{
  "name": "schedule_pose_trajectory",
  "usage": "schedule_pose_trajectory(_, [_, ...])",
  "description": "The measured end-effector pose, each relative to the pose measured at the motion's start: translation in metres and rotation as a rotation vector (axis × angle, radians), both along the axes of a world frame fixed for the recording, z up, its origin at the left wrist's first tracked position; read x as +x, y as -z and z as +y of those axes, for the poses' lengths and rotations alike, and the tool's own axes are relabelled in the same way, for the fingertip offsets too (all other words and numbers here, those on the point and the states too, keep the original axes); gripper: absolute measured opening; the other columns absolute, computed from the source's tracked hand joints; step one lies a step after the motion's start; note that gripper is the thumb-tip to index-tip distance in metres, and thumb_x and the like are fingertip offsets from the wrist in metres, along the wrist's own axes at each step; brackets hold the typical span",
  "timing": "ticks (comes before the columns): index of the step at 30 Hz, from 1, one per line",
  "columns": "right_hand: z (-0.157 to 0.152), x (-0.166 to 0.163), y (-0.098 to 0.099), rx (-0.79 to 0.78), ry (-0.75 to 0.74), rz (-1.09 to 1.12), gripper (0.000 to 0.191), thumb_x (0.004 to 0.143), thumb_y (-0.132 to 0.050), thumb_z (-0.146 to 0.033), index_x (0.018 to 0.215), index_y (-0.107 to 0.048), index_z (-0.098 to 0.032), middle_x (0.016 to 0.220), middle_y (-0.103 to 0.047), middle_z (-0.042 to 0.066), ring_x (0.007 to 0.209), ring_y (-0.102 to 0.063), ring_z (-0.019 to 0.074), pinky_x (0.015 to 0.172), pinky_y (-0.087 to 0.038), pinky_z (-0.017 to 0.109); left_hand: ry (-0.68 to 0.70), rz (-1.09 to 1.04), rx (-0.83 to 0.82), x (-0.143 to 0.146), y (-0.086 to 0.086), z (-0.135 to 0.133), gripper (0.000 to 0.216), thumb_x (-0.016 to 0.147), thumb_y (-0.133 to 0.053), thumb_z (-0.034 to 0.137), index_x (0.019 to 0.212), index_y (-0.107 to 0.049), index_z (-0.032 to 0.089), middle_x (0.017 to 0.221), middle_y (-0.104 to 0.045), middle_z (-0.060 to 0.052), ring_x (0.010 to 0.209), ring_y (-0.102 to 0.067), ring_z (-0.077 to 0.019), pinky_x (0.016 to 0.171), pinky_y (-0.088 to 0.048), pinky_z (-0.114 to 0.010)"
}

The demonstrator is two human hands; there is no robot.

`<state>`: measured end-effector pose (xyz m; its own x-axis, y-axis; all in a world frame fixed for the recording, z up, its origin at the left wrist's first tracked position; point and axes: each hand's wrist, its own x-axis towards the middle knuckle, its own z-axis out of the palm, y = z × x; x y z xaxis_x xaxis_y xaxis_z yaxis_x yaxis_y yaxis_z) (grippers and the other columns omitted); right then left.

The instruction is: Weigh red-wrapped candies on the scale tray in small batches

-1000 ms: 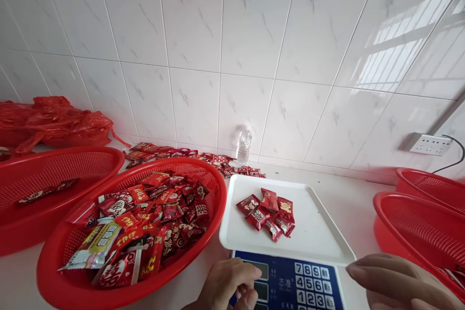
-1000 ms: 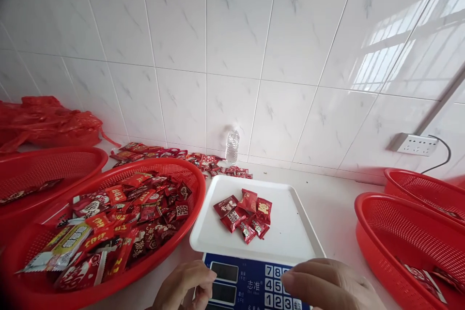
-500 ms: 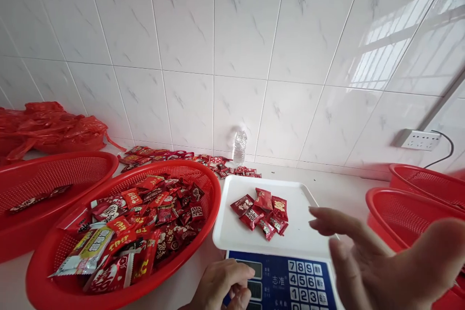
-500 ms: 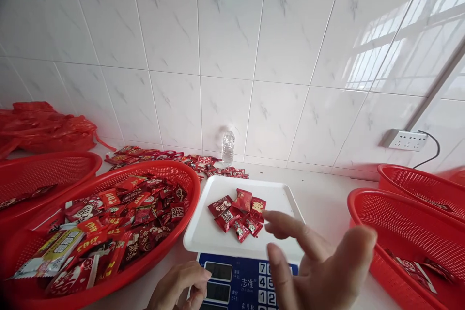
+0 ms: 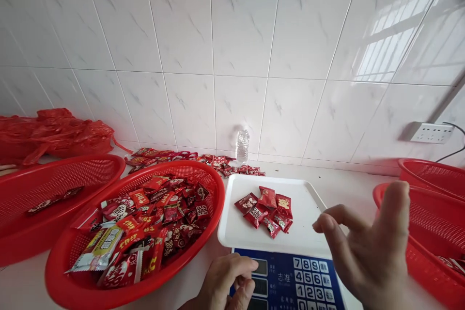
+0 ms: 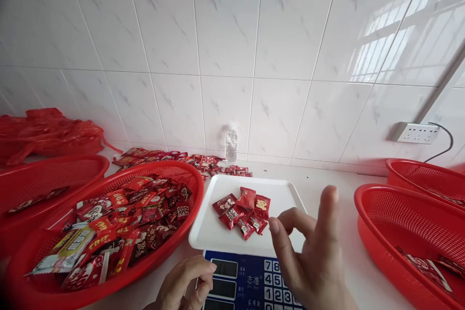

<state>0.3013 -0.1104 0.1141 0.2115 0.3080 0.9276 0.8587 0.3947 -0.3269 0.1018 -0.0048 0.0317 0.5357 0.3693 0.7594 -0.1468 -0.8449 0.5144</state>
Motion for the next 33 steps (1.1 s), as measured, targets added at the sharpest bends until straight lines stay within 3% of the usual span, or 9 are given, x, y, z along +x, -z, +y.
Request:
schedule_pose_trajectory(4, [-0.007,-0.01,0.003,-0.05,-0.048,-0.043,0.091,0.089,-0.059,-0.012,0.153,-0.003,-0.044,0.077,-0.068,-0.003,0.048,-0.06,0.0132,0.049,-0.055,0.027,-0.006,-0.014,0.023,-0.001,0.001,0.001,0.021,0.093,-0.053,0.023,0.114,-0.058,0.021,0.078,-0.065,-0.003,0.068,-0.062,-0.0137,0.066,-0.054,-0.021])
schedule_pose_trajectory(7, [-0.009,-0.007,0.004,-0.089,-0.108,-0.042,0.089,0.089,-0.057,-0.013,0.155,-0.001,-0.033,0.062,-0.061,-0.005,0.048,-0.06,0.0149,0.045,-0.054,0.025,0.035,-0.036,0.057,-0.001,0.005,0.002,0.022,0.093,-0.051,0.022,0.115,-0.057,0.019,0.079,-0.065,-0.005,0.067,-0.061,-0.013,0.064,-0.054,-0.02])
schedule_pose_trajectory(13, [-0.006,-0.003,0.002,-0.151,-0.1,-0.245,0.09,0.086,-0.061,-0.01,0.156,-0.007,-0.028,0.071,-0.066,0.0,0.058,-0.064,0.0149,0.056,-0.057,0.027,0.021,-0.023,0.044,0.0,0.004,0.001,0.021,0.095,-0.051,0.024,0.113,-0.057,0.019,0.08,-0.065,-0.005,0.07,-0.062,-0.0133,0.065,-0.054,-0.02])
schedule_pose_trajectory(18, [0.005,0.014,-0.001,-0.199,0.01,-0.092,0.074,0.091,-0.054,-0.016,0.154,-0.017,-0.025,0.068,-0.063,-0.003,0.052,-0.06,0.0125,0.054,-0.054,0.026,0.017,0.01,0.052,0.0,-0.005,0.001,0.021,0.096,-0.048,0.024,0.115,-0.056,0.019,0.081,-0.067,-0.005,0.069,-0.062,-0.0132,0.065,-0.054,-0.021])
schedule_pose_trajectory(21, [0.017,0.029,0.003,-0.445,0.106,-0.058,0.055,0.096,-0.05,-0.026,0.148,-0.032,-0.029,0.082,-0.07,0.0,0.062,-0.065,0.013,0.056,-0.055,0.026,0.019,0.043,0.043,-0.001,-0.007,0.002,0.022,0.095,-0.05,0.021,0.116,-0.056,0.02,0.08,-0.066,-0.003,0.07,-0.063,-0.0132,0.068,-0.054,-0.021])
schedule_pose_trajectory(24, [0.031,0.04,0.01,-0.786,0.133,-0.103,0.052,0.098,-0.042,-0.038,0.148,-0.031,-0.03,0.113,-0.069,0.006,0.095,-0.067,0.0207,0.075,-0.058,0.037,0.027,0.03,-0.001,-0.002,-0.005,0.003,0.021,0.095,-0.049,0.021,0.115,-0.056,0.021,0.079,-0.064,-0.002,0.07,-0.062,-0.0128,0.071,-0.054,-0.022])
schedule_pose_trajectory(28, [0.057,0.043,0.015,-1.108,0.07,-0.215,0.062,0.096,-0.037,-0.056,0.151,-0.029,-0.031,0.155,-0.032,0.007,0.145,-0.021,0.0302,0.111,-0.03,0.054,0.092,0.004,0.049,0.0,-0.004,0.004,0.021,0.097,-0.047,0.023,0.117,-0.053,0.02,0.076,-0.062,-0.002,0.066,-0.06,-0.012,0.065,-0.053,-0.02])
schedule_pose_trajectory(30, [0.07,0.039,0.014,-1.21,0.025,-0.255,0.068,0.093,-0.032,-0.065,0.152,-0.028,-0.031,0.16,-0.018,0.006,0.147,-0.003,0.0319,0.115,-0.017,0.059,0.067,-0.029,0.101,0.002,-0.005,0.003,0.02,0.097,-0.046,0.024,0.115,-0.053,0.02,0.071,-0.06,0.0,0.061,-0.057,-0.0115,0.061,-0.051,-0.019])
schedule_pose_trajectory(33, [0.089,0.029,0.011,-1.247,-0.064,-0.316,0.072,0.09,-0.03,-0.072,0.152,-0.027,-0.033,0.161,-0.014,0.006,0.147,0.001,0.0322,0.114,-0.008,0.062,0.027,-0.08,0.149,0.004,-0.005,0.003,0.018,0.098,-0.043,0.026,0.112,-0.053,0.02,0.063,-0.056,0.002,0.052,-0.052,-0.0106,0.058,-0.049,-0.021])
